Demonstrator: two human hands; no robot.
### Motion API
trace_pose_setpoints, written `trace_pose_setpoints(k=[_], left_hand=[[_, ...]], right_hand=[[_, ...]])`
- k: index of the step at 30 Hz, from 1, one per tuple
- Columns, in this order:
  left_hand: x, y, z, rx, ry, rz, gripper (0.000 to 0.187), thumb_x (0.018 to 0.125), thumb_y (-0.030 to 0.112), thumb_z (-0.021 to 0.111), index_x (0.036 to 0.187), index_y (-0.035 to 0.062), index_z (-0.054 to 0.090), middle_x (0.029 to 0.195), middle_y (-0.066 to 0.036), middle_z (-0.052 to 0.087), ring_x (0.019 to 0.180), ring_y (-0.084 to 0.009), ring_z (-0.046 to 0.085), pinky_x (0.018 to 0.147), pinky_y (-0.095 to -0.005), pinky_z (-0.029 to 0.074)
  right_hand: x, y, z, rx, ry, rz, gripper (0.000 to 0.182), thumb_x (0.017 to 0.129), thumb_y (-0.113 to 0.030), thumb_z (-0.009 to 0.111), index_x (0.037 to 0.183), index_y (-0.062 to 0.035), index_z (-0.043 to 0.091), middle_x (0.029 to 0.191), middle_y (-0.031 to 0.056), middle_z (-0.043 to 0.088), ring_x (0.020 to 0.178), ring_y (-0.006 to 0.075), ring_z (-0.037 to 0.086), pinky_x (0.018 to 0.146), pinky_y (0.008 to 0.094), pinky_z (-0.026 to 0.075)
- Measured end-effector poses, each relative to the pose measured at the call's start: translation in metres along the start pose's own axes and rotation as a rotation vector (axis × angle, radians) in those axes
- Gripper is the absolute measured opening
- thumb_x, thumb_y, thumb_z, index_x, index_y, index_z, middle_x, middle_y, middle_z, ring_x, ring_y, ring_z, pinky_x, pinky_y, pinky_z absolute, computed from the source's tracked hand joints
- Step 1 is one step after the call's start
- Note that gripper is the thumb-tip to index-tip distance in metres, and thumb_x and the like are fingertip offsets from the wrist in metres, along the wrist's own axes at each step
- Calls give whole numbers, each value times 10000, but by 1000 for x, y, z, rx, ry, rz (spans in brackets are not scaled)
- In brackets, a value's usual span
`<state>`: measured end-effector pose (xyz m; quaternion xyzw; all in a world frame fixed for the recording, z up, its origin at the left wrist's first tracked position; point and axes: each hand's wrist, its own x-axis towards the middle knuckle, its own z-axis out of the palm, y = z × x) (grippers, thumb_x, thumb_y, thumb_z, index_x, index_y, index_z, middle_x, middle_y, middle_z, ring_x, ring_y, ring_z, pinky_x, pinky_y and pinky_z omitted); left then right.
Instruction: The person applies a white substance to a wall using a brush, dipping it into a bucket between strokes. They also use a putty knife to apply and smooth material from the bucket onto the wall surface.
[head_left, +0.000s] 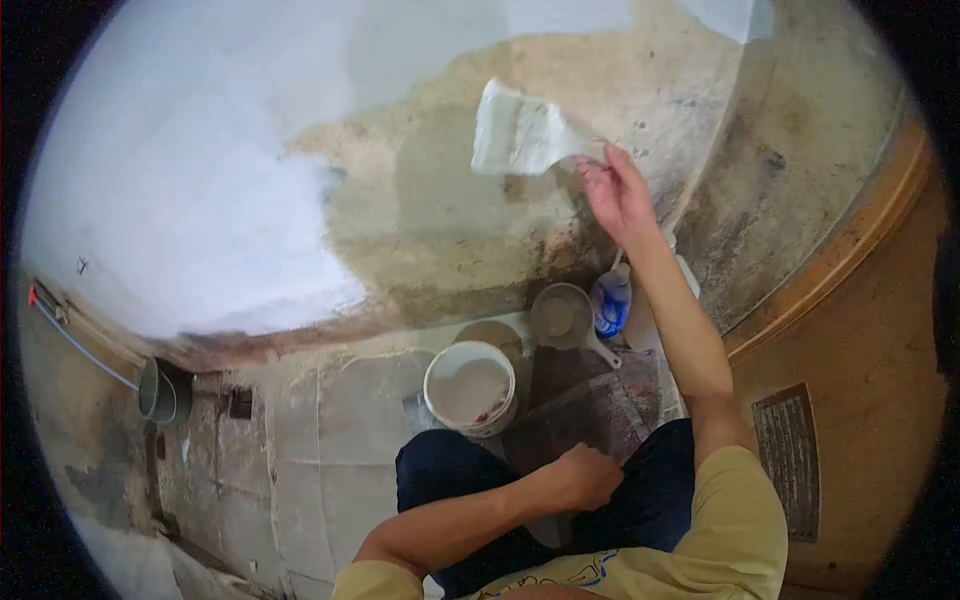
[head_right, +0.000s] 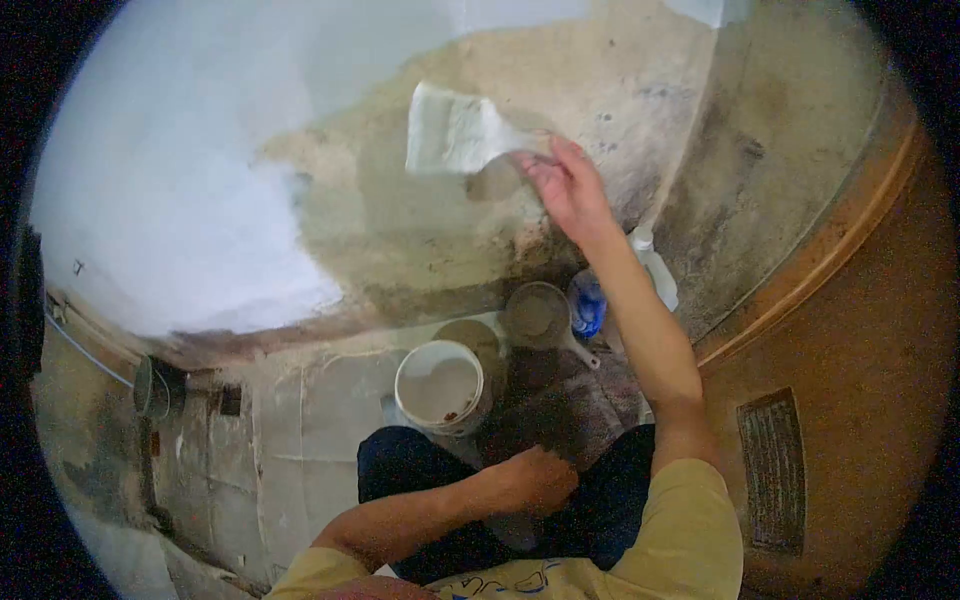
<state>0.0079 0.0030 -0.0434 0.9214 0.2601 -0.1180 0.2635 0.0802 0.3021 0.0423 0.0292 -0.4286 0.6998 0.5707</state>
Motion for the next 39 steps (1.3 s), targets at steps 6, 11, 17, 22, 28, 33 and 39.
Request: trace_pose_setpoints(k=[6, 11, 17, 22, 28, 33, 39], left_hand=[[-2, -5, 2, 54, 16, 10, 242, 861, 206, 547, 953, 7, 649, 927, -195, 680, 866, -348, 676, 748, -464, 536], [3, -6, 1, 25, 17, 33, 230, 855, 186, 545, 931, -4, 651, 925, -202, 679, 866, -352, 675, 747, -476, 535], [8, -3, -5, -53, -27, 18, 245, 825, 218, 586, 880, -1, 682, 885, -197, 686, 850, -360, 674, 735, -464, 543], [9, -7, -5, -36, -17, 33, 264, 827, 237, 591, 898, 4, 693, 878, -197, 688, 848, -362, 677, 729, -461, 545], [2, -2, -16, -3, -21, 39, 260, 836, 212, 568, 887, -13, 687, 900, -210, 687, 867, -359, 678, 725, -468, 545], [0, -1, -17, -32, -40, 17, 251, 844, 200, 556, 875, -16, 680, 906, -213, 684, 859, -361, 678, 717, -460, 549], [-5, -6, -5, 11, 57, 85, 262, 853, 218, 554, 909, -18, 652, 854, -211, 677, 826, -367, 680, 688, -467, 550]], right_hand=[[0, -96, 23, -418, 303, -458, 238, 909, -116, 627, 1057, 70, 605, 930, 155, 669, 825, 223, 678, 723, 296, 555], [-13, -137, 49, -1025, 592, -810, 255, 873, -136, 678, 987, 93, 673, 810, 112, 692, 730, 166, 670, 717, 267, 523], [17, -153, 47, -1333, 645, -1045, 265, 861, -169, 686, 997, 59, 686, 800, 131, 701, 710, 169, 683, 643, 268, 515], [40, -145, 79, -1598, 644, -1184, 271, 854, -196, 680, 982, 42, 689, 835, 184, 694, 694, 224, 691, 627, 301, 525], [69, -110, 99, -1814, 497, -1227, 201, 838, -145, 654, 927, 35, 661, 749, 153, 640, 611, 287, 632, 587, 385, 504], [65, -95, 120, -1772, 412, -1219, 203, 850, -138, 642, 939, 42, 670, 759, 160, 657, 623, 269, 645, 597, 358, 506], [60, -142, 72, -1112, 454, -943, 238, 877, -152, 670, 986, 59, 684, 787, 94, 684, 695, 133, 648, 657, 276, 543]])
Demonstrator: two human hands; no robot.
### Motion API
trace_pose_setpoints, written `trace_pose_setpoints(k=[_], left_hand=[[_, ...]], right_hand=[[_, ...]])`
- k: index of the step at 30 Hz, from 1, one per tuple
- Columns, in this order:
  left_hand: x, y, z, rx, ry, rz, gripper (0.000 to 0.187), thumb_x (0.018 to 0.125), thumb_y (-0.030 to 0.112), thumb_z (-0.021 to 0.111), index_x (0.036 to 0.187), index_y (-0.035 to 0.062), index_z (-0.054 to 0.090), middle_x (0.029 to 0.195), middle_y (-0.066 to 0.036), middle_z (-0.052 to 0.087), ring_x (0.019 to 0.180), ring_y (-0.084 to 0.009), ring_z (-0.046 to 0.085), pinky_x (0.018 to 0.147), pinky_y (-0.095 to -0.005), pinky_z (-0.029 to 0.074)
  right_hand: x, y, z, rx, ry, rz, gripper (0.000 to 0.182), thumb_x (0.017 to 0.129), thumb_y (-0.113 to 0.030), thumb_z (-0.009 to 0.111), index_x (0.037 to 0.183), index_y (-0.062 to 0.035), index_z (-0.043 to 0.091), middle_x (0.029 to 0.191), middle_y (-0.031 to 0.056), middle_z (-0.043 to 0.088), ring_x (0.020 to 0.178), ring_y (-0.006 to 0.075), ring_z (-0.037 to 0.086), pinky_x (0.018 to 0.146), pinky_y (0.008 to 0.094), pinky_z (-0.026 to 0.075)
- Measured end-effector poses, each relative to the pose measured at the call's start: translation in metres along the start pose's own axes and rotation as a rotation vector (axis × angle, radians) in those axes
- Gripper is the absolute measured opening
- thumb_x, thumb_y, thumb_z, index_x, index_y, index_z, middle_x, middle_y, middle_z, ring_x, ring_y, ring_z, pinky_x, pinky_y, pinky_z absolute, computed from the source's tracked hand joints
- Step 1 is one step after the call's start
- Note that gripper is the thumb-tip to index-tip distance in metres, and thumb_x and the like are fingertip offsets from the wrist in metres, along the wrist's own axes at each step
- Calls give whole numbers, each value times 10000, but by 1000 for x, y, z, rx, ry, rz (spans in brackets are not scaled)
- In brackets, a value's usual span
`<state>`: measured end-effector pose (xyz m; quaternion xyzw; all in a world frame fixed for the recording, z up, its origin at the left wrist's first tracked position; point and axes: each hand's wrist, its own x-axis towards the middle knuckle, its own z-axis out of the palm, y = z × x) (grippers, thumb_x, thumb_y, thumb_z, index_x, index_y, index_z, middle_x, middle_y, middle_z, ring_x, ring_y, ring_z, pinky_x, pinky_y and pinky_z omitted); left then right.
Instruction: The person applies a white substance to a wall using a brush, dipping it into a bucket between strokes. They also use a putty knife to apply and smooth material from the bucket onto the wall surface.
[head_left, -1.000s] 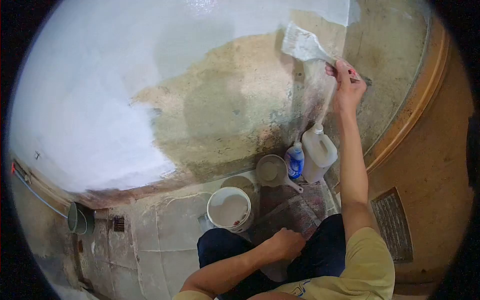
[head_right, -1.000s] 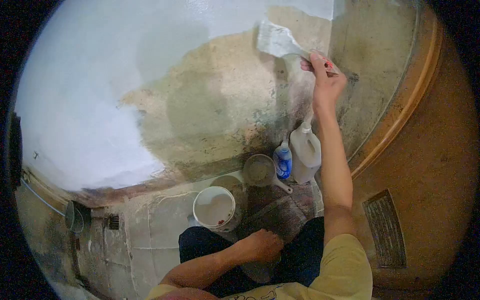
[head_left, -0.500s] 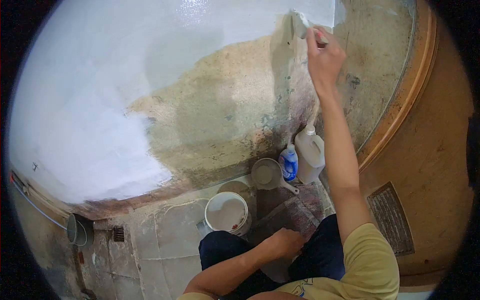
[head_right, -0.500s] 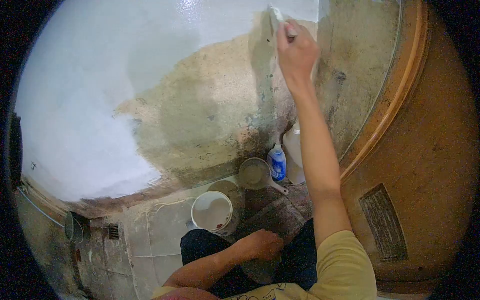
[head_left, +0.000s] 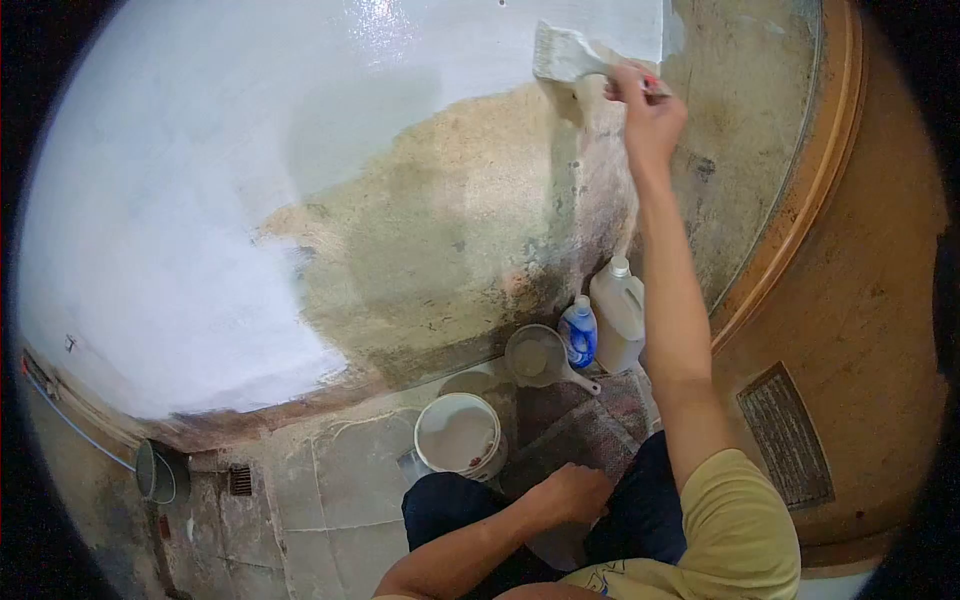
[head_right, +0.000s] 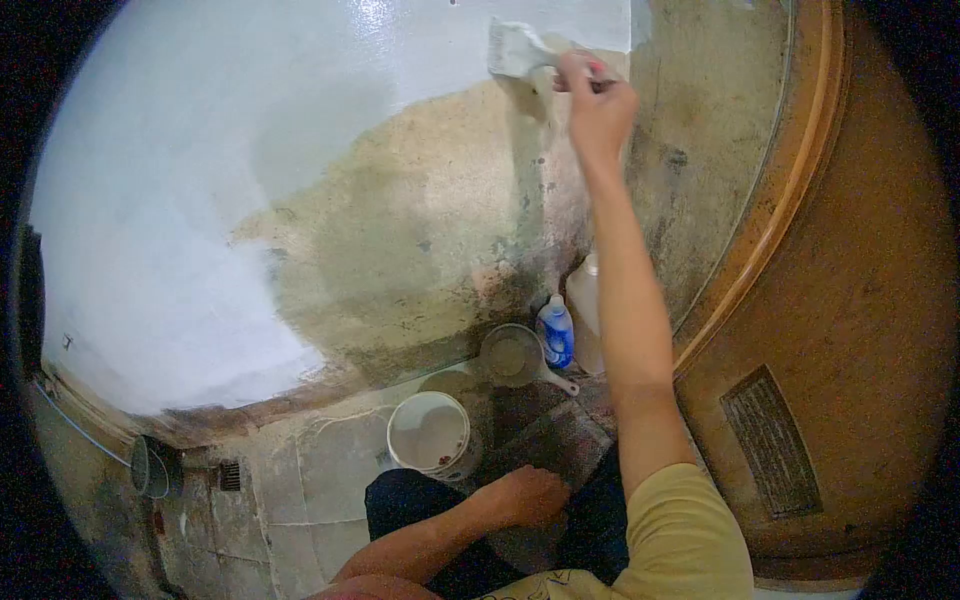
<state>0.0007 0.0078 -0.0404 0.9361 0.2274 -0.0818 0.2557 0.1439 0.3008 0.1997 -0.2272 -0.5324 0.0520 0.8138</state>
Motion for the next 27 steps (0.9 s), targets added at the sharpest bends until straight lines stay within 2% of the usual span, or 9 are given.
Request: trace_pose_setpoints(k=[2, 6, 11, 14, 19, 22, 23, 25, 27], left_hand=[[0, -2, 2, 14, 12, 3, 268, 859, 223, 551, 918, -20, 647, 842, -211, 676, 827, -367, 680, 688, -467, 551], [-2, 1, -5, -13, -69, -42, 266, 874, 221, 532, 916, -12, 654, 853, -211, 678, 847, -371, 677, 713, -469, 549], [-1, -2, -2, -18, -81, -49, 269, 873, 214, 525, 892, -9, 673, 890, -220, 679, 858, -374, 674, 725, -481, 544], [7, -10, 14, -10, -36, -73, 276, 833, 275, 641, 939, 25, 687, 902, -181, 689, 858, -342, 681, 721, -453, 544], [13, -10, 15, -3, -38, -48, 257, 830, 270, 644, 944, 44, 690, 891, -172, 692, 850, -343, 679, 714, -447, 547], [1, 6, -20, -23, -114, -71, 260, 863, 196, 528, 892, -16, 676, 903, -219, 682, 852, -369, 676, 728, -464, 550], [1, 4, -15, -22, -116, -73, 260, 863, 196, 528, 892, -16, 676, 903, -219, 682, 852, -369, 676, 728, -464, 550], [2, -2, -3, -33, -68, -29, 258, 864, 187, 525, 886, -22, 675, 890, -222, 684, 833, -371, 679, 712, -466, 554], [-1, -2, -4, -35, -74, -34, 257, 866, 184, 521, 881, -21, 676, 881, -222, 684, 832, -372, 679, 711, -470, 553]], right_hand=[[13, 22, -27, 67, 24, 125, 257, 886, -143, 660, 992, 91, 673, 812, 100, 683, 714, 156, 656, 685, 293, 546], [30, 46, -69, 68, 127, 154, 257, 885, -150, 661, 991, 84, 678, 804, 105, 685, 717, 157, 659, 700, 289, 541], [26, 11, -65, -376, 172, -9, 266, 880, -197, 657, 1009, 34, 689, 813, 85, 702, 689, 138, 656, 654, 277, 528], [14, 11, -40, -581, 74, -121, 265, 873, -209, 653, 1016, 12, 684, 846, 118, 706, 664, 151, 658, 634, 286, 526], [-30, -17, 30, -496, -2, -337, 212, 852, -171, 668, 986, -7, 688, 844, 127, 691, 672, 199, 661, 606, 302, 523], [-41, -35, 43, -206, -54, -197, 183, 847, -142, 677, 978, -18, 707, 805, 108, 689, 684, 181, 666, 617, 283, 517], [-38, -33, 43, -204, -51, -195, 183, 847, -142, 677, 978, -18, 707, 805, 108, 689, 684, 181, 666, 617, 283, 517], [-27, -25, 39, 126, 0, 23, 207, 860, -149, 678, 968, 26, 702, 805, 104, 701, 689, 157, 672, 637, 273, 515], [-11, -12, 25, 145, 24, 49, 226, 866, -155, 677, 960, 51, 696, 809, 107, 703, 693, 151, 673, 646, 272, 515]])
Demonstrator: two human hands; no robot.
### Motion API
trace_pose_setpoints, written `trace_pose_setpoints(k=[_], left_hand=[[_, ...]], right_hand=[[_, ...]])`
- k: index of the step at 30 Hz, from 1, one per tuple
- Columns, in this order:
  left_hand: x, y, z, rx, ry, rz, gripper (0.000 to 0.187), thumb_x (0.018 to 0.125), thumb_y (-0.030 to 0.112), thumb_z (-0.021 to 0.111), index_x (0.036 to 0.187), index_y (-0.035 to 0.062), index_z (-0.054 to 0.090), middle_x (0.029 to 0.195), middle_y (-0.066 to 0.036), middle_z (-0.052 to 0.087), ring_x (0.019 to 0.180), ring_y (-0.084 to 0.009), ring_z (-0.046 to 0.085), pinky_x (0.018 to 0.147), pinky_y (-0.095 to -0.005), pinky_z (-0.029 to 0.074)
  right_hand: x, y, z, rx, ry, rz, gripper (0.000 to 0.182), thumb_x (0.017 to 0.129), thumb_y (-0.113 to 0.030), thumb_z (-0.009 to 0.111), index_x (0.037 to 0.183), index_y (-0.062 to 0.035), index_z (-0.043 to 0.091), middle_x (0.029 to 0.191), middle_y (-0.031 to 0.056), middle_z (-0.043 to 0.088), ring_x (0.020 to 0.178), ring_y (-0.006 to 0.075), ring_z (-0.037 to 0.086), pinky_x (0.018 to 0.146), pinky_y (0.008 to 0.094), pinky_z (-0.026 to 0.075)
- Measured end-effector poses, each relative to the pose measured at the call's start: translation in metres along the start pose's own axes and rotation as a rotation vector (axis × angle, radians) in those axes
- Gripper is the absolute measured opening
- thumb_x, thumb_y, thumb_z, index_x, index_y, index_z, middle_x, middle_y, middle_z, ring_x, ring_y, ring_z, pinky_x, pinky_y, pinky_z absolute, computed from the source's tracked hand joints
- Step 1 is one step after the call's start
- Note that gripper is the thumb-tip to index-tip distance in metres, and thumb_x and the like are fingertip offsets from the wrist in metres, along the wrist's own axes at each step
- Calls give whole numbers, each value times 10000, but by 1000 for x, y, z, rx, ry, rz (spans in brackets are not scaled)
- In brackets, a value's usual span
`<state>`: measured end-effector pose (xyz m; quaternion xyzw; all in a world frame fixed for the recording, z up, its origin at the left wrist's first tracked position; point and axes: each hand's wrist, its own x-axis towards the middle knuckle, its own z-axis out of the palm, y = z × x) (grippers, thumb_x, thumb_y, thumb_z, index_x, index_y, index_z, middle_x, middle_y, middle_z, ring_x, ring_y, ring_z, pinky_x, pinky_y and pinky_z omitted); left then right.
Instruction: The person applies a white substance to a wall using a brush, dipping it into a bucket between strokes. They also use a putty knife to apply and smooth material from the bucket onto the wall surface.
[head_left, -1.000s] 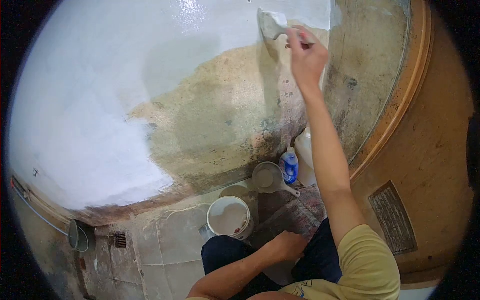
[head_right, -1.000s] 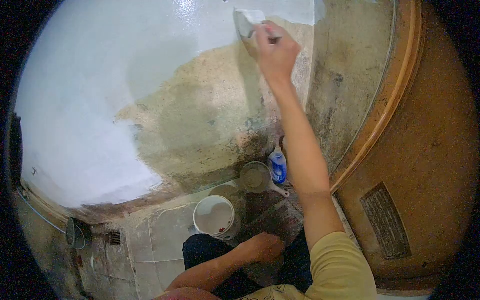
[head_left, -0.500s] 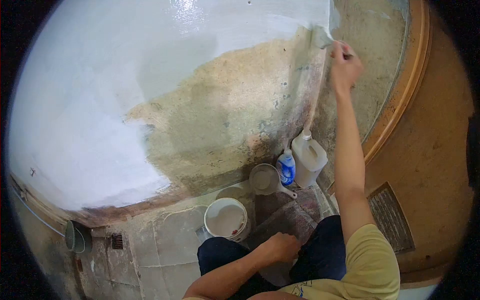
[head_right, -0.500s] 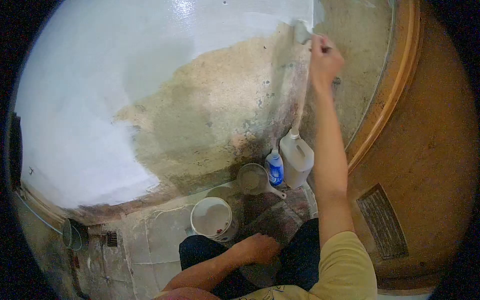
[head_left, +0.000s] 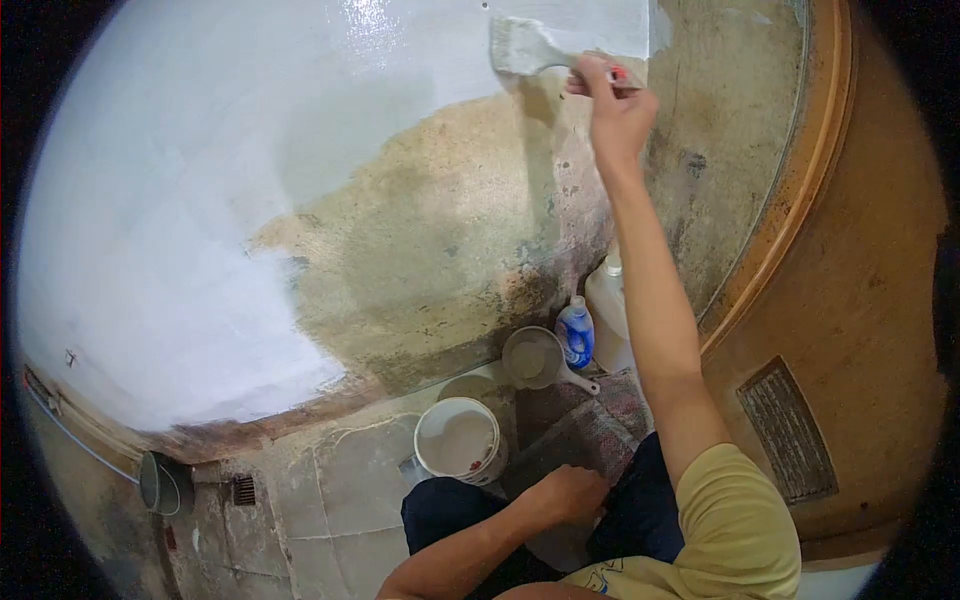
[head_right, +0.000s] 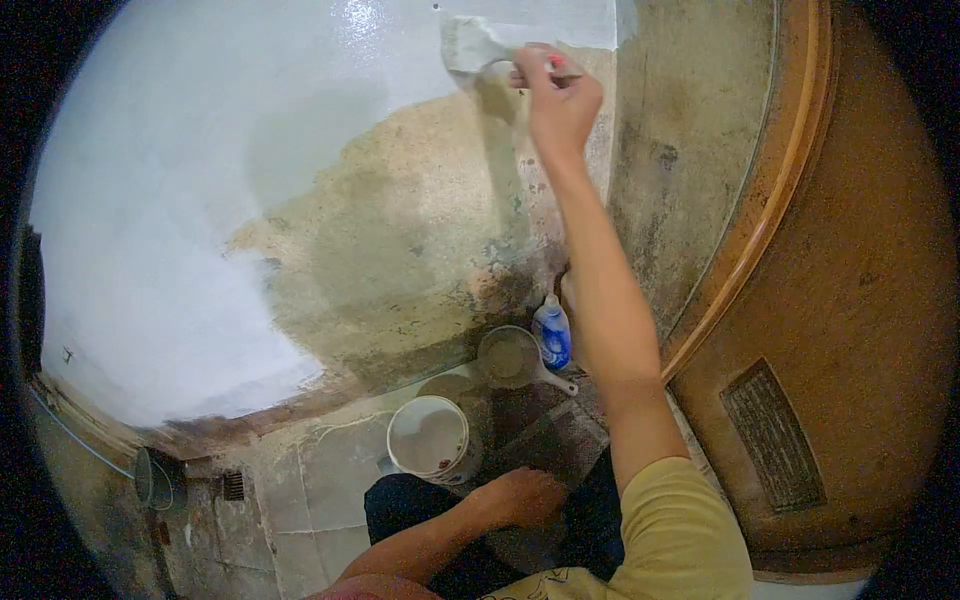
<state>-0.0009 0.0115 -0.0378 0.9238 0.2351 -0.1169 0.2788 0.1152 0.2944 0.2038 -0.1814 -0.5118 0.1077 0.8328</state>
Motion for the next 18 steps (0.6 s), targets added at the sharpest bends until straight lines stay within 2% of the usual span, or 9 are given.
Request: trace_pose_setpoints(k=[4, 8, 9, 10, 12, 14, 15, 17, 18], left_hand=[[-4, -3, 1, 17, 2, -7, 266, 872, 190, 515, 871, -23, 676, 862, -224, 683, 828, -378, 677, 707, -472, 550], [-6, -7, 6, 17, 24, -13, 274, 877, 197, 514, 875, -25, 674, 863, -224, 682, 832, -385, 674, 719, -475, 548], [-7, -6, 6, 7, 22, -31, 257, 842, 218, 575, 866, -14, 682, 874, -210, 685, 841, -363, 679, 724, -459, 548], [-7, -5, 6, -2, 19, -49, 252, 808, 238, 637, 857, -4, 691, 885, -197, 687, 850, -342, 684, 728, -442, 549], [-4, -9, 13, 3, 24, -48, 242, 811, 227, 623, 848, -2, 690, 880, -195, 687, 845, -340, 685, 721, -437, 550], [0, -14, 20, 9, 24, -48, 233, 813, 216, 610, 838, 0, 690, 874, -194, 688, 840, -338, 686, 714, -432, 552], [1, -16, 23, 33, 47, -25, 227, 815, 209, 601, 831, 0, 687, 866, -193, 687, 829, -336, 688, 705, -429, 553], [-3, -14, 19, 55, 61, -3, 222, 817, 201, 592, 824, 0, 685, 859, -193, 687, 817, -334, 689, 696, -427, 554], [-8, -7, 6, 50, 55, -17, 214, 819, 192, 585, 819, 2, 684, 854, -193, 686, 812, -335, 690, 691, -426, 554]], right_hand=[[23, 27, -51, -8, 76, 62, 251, 887, -126, 662, 950, 117, 654, 807, 141, 674, 704, 181, 664, 678, 297, 567], [33, 46, -104, -51, 170, 96, 245, 886, -128, 661, 936, 112, 658, 793, 132, 669, 701, 184, 660, 680, 300, 572], [35, 41, -110, -163, 215, 62, 238, 885, -128, 661, 929, 105, 663, 789, 128, 668, 698, 181, 658, 679, 296, 572], [36, 39, -112, -274, 260, 26, 230, 883, -129, 661, 922, 98, 668, 785, 123, 668, 695, 179, 657, 679, 293, 572], [33, 21, -107, -333, 255, 22, 227, 887, -160, 654, 937, 58, 690, 770, 97, 675, 682, 146, 648, 649, 270, 544], [29, -1, -90, -664, 253, -40, 231, 865, -183, 672, 937, 34, 705, 771, 95, 696, 667, 114, 634, 636, 283, 513], [30, 4, -84, -665, 256, -39, 231, 865, -183, 672, 937, 34, 705, 771, 95, 696, 667, 114, 634, 636, 283, 513], [34, 16, -65, -631, 239, -314, 188, 847, -177, 671, 908, -1, 699, 767, 106, 697, 641, 162, 643, 617, 319, 506], [32, 15, -54, -713, 171, -318, 159, 843, -171, 668, 903, -26, 694, 780, 113, 692, 655, 204, 645, 622, 343, 506]])
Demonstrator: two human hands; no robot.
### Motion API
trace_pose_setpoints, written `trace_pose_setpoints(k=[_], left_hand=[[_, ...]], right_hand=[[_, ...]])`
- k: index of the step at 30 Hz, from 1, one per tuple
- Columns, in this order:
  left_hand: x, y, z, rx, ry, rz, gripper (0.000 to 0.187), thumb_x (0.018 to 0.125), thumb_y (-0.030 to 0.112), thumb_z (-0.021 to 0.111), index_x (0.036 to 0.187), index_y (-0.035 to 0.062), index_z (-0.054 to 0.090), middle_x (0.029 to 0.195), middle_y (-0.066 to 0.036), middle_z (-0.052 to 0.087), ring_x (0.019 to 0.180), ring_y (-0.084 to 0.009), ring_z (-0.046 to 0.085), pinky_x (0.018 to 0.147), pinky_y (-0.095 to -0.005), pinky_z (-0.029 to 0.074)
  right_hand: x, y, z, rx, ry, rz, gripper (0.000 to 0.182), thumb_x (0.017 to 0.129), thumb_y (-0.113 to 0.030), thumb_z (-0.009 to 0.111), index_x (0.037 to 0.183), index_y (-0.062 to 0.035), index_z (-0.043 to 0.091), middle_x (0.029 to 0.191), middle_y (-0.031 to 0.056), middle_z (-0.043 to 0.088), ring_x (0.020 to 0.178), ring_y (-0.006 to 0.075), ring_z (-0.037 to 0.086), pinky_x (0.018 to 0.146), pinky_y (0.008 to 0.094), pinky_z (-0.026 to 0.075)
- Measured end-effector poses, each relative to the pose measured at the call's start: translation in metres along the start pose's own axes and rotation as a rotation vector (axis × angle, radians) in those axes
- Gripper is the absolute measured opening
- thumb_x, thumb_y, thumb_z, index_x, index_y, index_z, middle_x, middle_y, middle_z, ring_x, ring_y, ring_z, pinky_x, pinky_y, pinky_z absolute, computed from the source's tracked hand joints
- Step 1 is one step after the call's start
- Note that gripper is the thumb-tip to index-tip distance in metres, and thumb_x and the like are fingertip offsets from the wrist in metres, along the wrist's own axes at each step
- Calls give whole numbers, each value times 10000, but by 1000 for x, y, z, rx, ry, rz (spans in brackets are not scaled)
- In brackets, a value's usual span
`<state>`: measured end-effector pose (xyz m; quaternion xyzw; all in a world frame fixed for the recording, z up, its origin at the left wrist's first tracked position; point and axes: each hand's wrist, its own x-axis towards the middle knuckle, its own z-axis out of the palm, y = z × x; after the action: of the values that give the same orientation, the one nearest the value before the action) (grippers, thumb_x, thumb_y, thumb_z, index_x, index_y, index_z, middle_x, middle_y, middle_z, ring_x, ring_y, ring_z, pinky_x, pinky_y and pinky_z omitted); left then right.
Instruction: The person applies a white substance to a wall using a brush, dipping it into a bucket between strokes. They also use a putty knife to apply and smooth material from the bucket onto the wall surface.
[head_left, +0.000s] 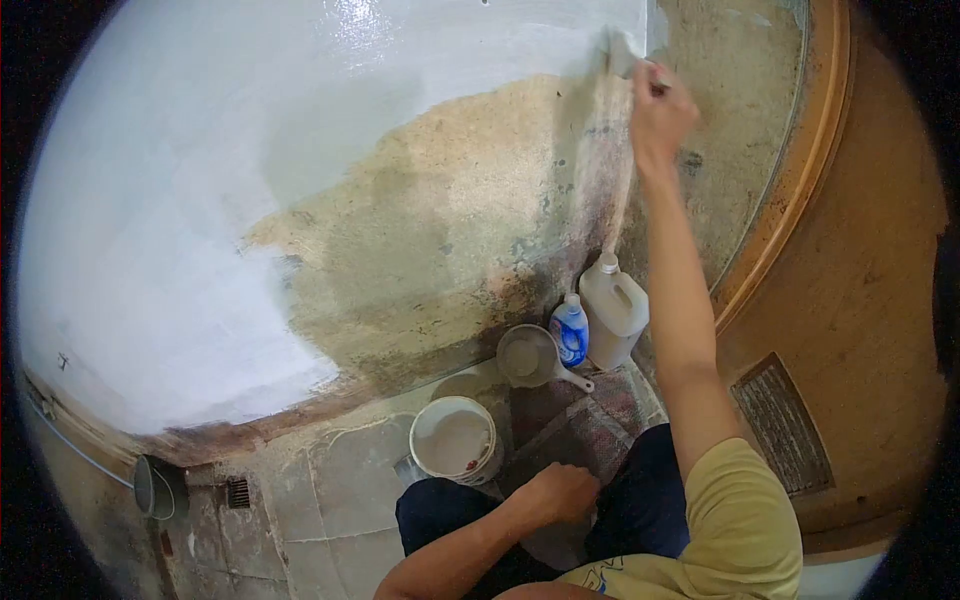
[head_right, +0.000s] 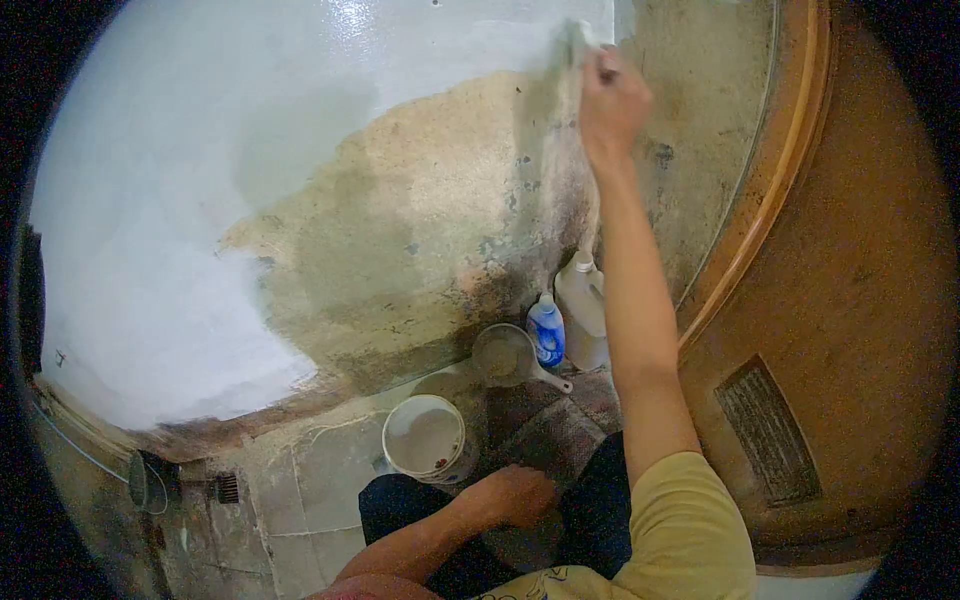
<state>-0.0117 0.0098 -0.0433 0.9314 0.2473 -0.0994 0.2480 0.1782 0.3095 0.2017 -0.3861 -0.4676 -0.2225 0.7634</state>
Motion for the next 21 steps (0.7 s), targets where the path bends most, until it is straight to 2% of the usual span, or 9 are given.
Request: trace_pose_setpoints(k=[3, 5, 8, 10, 11, 13, 17, 20, 21], left_hand=[[6, -5, 11, -2, 17, 2, 205, 821, 179, 577, 820, 3, 683, 855, -194, 684, 811, -338, 688, 686, -429, 553], [11, -8, 14, 2, 41, 18, 203, 821, 177, 577, 827, 3, 683, 861, -196, 681, 816, -339, 687, 687, -432, 551], [11, -5, 8, -12, -13, -6, 197, 823, 165, 573, 840, 2, 682, 865, -196, 680, 825, -340, 684, 692, -430, 550], [11, -7, 12, 12, 32, 22, 197, 813, 166, 586, 837, -4, 682, 858, -200, 682, 817, -340, 684, 692, -429, 551], [10, -6, 11, 14, 30, 22, 197, 813, 166, 586, 837, -4, 682, 858, -200, 682, 817, -340, 684, 692, -429, 551], [7, 0, 4, -22, 49, 29, 212, 818, 184, 595, 832, -8, 683, 846, -201, 686, 810, -337, 687, 694, -428, 553], [8, -4, 8, -74, 8, 21, 237, 823, 217, 614, 840, -9, 685, 850, -198, 688, 813, -338, 686, 697, -432, 552], [10, -8, 14, -30, -44, -1, 262, 820, 245, 630, 848, -10, 687, 849, -195, 688, 815, -342, 684, 698, -430, 553], [7, -6, 8, -54, -56, -6, 249, 829, 221, 582, 863, -6, 678, 863, -206, 682, 831, -366, 673, 707, -461, 545]], right_hand=[[-14, -36, 24, -1, -85, -219, 95, 833, -143, 656, 899, -77, 670, 783, 122, 652, 711, 299, 630, 656, 396, 506], [-33, -50, 39, -5, -206, -268, 101, 834, -127, 652, 918, -72, 664, 786, 120, 641, 736, 280, 632, 657, 379, 504], [-54, -98, 38, 48, -158, -343, 109, 829, -114, 656, 922, -57, 658, 743, 112, 622, 682, 260, 619, 605, 353, 496], [-60, -121, 34, 268, -257, -189, 166, 863, -130, 671, 989, -24, 696, 846, 114, 694, 655, 159, 665, 586, 271, 544], [-59, -129, 36, 268, -255, -188, 166, 863, -130, 671, 989, -24, 696, 846, 114, 694, 655, 159, 665, 586, 271, 544], [-59, -136, 39, 625, -285, 40, 165, 845, -121, 668, 947, 8, 683, 692, 89, 645, 605, 149, 616, 552, 285, 484], [-46, -127, 46, 876, -327, 275, 210, 851, -133, 678, 933, 60, 681, 718, 86, 670, 639, 123, 641, 590, 261, 498], [-35, -86, 46, 955, -347, 393, 242, 862, -144, 677, 930, 88, 671, 772, 105, 682, 668, 145, 665, 629, 257, 525], [-31, -68, 44, 935, -328, 448, 251, 865, -128, 676, 969, 100, 657, 815, 138, 683, 699, 169, 674, 672, 269, 547]])
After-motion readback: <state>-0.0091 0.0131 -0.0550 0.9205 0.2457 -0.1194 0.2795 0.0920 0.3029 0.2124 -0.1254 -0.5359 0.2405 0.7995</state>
